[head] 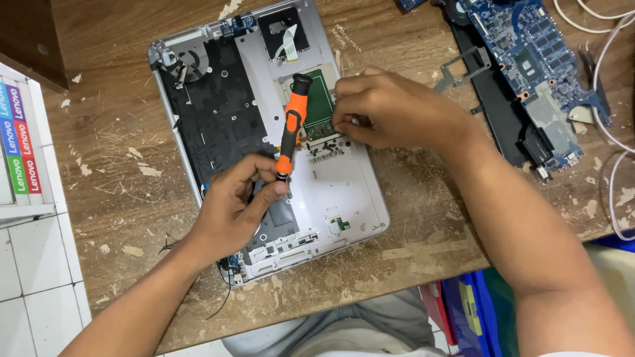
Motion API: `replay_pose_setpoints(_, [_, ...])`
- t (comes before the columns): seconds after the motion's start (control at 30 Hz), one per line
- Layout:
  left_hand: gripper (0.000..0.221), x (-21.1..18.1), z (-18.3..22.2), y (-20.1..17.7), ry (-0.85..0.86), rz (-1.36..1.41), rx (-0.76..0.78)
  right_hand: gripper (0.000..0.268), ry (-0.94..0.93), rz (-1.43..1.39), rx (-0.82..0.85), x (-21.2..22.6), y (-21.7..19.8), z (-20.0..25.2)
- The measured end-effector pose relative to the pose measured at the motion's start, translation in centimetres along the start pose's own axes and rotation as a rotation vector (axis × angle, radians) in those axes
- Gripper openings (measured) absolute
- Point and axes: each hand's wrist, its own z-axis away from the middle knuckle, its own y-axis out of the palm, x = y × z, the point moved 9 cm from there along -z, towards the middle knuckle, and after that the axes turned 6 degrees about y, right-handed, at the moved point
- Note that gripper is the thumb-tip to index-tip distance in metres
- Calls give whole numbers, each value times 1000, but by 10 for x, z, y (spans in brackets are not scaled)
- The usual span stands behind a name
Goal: Assembling a laptop chassis by installing screws and connecting internal components using a precision screwdriver.
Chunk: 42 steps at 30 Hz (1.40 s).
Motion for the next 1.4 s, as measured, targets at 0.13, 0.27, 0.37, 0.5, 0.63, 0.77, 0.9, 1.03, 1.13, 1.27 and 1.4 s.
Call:
replay_pose_setpoints(0.13, [12, 1, 1, 0, -6, 6, -11, 9, 41, -228, 47, 4, -7, -1])
replay_pose_setpoints(0.27, [11, 1, -1, -1, -4, -33, -2, 9, 27, -282, 57, 7, -10, -3])
replay_pose_setpoints(0.37, [11, 1, -1, 0, 5, -43, 10, 7, 57, -283, 97, 5, -5, -3])
replay_pose_setpoints(0.5, [10, 0, -3, 0, -14, -62, 21, 35, 258, -167, 405, 12, 26, 4])
replay_pose_setpoints(0.63, [9, -1, -5, -1, 9, -65, 11, 54, 265, 89, 667, 55, 46, 2])
replay_pose_setpoints(0.77, [8, 0, -7, -1, 16, -73, 8, 50, 267, 227, 951, 77, 70, 14])
replay_pose_setpoints(0.9, [9, -4, -9, -1, 20, -39, 14, 50, 212, 286, 937, 86, 75, 13])
replay_pose_setpoints(1.03, [8, -8, -21, -10, 67, -44, 38, 40, 202, 328, 873, 79, 79, 15])
replay_pose_setpoints(1.13, [11, -4, -28, -25, 8, 5, 25, 45, 81, 338, 648, 75, 79, 7])
replay_pose_setpoints(1.27, [11, -42, -29, -45, 245, -212, -62, 36, 91, 229, 241, 58, 63, -8])
replay_pose_setpoints(1.4, [16, -60, -18, -32, 499, -550, -37, 56, 127, 112, 9, 45, 55, -10])
